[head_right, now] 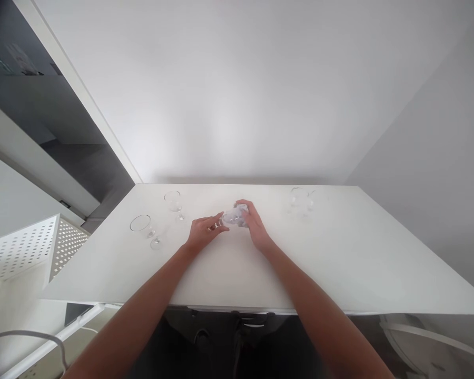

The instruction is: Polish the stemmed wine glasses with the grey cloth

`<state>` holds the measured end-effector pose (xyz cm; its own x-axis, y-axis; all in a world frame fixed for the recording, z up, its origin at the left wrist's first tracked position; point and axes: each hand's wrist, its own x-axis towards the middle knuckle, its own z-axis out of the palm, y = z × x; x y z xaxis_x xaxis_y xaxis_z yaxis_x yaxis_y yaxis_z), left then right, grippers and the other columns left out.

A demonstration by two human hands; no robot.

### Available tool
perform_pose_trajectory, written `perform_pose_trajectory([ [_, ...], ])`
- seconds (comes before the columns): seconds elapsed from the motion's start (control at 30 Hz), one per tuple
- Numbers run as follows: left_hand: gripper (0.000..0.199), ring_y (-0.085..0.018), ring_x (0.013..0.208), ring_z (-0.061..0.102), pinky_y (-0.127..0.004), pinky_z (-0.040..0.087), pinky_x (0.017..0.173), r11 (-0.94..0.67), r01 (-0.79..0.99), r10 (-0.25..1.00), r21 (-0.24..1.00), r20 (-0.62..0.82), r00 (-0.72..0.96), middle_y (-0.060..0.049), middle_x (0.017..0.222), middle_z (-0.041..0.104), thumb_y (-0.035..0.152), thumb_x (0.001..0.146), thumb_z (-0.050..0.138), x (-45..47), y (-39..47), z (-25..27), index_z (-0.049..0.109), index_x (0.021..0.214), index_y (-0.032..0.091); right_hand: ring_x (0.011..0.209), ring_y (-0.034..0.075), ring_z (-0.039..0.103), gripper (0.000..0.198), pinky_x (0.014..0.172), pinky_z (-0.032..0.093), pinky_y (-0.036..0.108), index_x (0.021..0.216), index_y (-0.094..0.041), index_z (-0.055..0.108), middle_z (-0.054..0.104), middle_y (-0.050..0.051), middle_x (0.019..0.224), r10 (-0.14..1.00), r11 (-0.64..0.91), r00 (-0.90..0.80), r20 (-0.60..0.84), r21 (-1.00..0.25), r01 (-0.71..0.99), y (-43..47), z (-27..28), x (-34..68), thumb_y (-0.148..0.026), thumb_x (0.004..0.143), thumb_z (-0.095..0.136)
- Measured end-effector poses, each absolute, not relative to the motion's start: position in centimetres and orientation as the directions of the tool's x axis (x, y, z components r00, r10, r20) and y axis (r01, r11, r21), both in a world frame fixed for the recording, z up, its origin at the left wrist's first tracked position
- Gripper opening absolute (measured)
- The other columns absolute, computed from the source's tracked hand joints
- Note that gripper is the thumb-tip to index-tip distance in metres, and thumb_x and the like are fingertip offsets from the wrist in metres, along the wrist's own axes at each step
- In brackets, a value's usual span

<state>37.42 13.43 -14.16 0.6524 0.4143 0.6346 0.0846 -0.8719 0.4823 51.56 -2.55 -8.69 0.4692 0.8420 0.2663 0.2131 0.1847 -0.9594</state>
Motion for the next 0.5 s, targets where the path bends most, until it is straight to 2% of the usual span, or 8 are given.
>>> perform_pose_trajectory([
  [0.07, 0.041, -0.011, 0.054, 0.057, -0.025, 0.044, 0.059, -0.87, 0.096, 0.419, 0.484, 0.624, 0.66, 0.001, 0.069, 0.073, 0.052, 0.078, 0.079, 37.4, 13.5, -14.2, 0.079, 0.111, 0.029, 0.103, 0.024, 0.058, 0.045, 0.095, 0.048, 0.041, 0.138, -0.035, 0.051, 0.061, 0.004, 0.123, 0.874, 0.118, 0.414, 0.252, -0.939, 0.322, -2.6, -8.8, 51.5, -0.058, 0.099, 0.043],
  [0.13, 0.04, -0.011, 0.055, 0.057, -0.025, 0.044, 0.059, -0.875, 0.094, 0.405, 0.474, 0.613, 0.679, 0.001, 0.07, 0.073, 0.05, 0.076, 0.082, 37.3, 13.5, -14.1, 0.079, 0.11, 0.029, 0.096, 0.023, 0.058, 0.044, 0.093, 0.048, 0.041, 0.135, -0.034, 0.055, 0.064, 0.003, 0.111, 0.905, 0.065, 0.371, 0.207, -0.93, 0.361, -2.7, -8.7, 51.6, -0.058, 0.099, 0.044],
  [0.2, 0.04, -0.011, 0.057, 0.056, -0.025, 0.045, 0.061, -0.864, 0.083, 0.407, 0.497, 0.592, 0.695, 0.002, 0.073, 0.074, 0.048, 0.075, 0.083, 37.2, 13.4, -13.9, 0.079, 0.11, 0.03, 0.091, 0.021, 0.058, 0.04, 0.088, 0.049, 0.039, 0.127, -0.033, 0.059, 0.064, 0.003, 0.107, 0.907, 0.067, 0.381, 0.179, -0.955, 0.289, -2.8, -8.4, 51.8, -0.057, 0.1, 0.043],
  [0.3, 0.041, -0.01, 0.059, 0.055, -0.025, 0.048, 0.064, -0.804, 0.055, 0.448, 0.593, 0.542, 0.711, 0.002, 0.079, 0.074, 0.047, 0.076, 0.083, 37.1, 13.2, -13.3, 0.077, 0.114, 0.031, 0.09, 0.019, 0.06, 0.036, 0.081, 0.051, 0.035, 0.125, -0.032, 0.059, 0.063, 0.003, 0.109, 0.873, 0.171, 0.448, 0.194, -0.981, 0.091, -2.8, -8.2, 52.3, -0.053, 0.096, 0.055],
  [0.37, 0.043, -0.01, 0.06, 0.055, -0.024, 0.05, 0.064, -0.739, 0.046, 0.494, 0.673, 0.493, 0.716, 0.002, 0.082, 0.073, 0.045, 0.076, 0.083, 37.1, 13.2, -13.0, 0.076, 0.116, 0.031, 0.095, 0.02, 0.063, 0.047, 0.083, 0.052, 0.035, 0.133, -0.033, 0.054, 0.064, 0.003, 0.111, 0.817, 0.258, 0.54, 0.204, -0.966, -0.026, -2.6, -8.5, 52.8, -0.05, 0.091, 0.065],
  [0.43, 0.045, -0.01, 0.061, 0.055, -0.024, 0.051, 0.063, -0.663, 0.055, 0.557, 0.746, 0.444, 0.702, 0.002, 0.083, 0.072, 0.045, 0.075, 0.083, 37.0, 13.3, -12.7, 0.075, 0.117, 0.029, 0.106, 0.022, 0.063, 0.057, 0.087, 0.053, 0.037, 0.137, -0.033, 0.051, 0.064, 0.005, 0.12, 0.711, 0.33, 0.682, 0.174, -0.938, -0.104, -2.3, -9.1, 53.5, -0.05, 0.087, 0.07],
  [0.5, 0.047, -0.011, 0.062, 0.056, -0.024, 0.051, 0.06, -0.595, 0.065, 0.624, 0.801, 0.409, 0.666, 0.0, 0.083, 0.071, 0.047, 0.074, 0.083, 37.0, 13.4, -12.5, 0.076, 0.115, 0.027, 0.115, 0.024, 0.061, 0.056, 0.091, 0.053, 0.039, 0.135, -0.03, 0.054, 0.061, 0.007, 0.129, 0.599, 0.368, 0.794, 0.104, -0.916, -0.158, -1.9, -9.8, 54.2, -0.053, 0.086, 0.07],
])
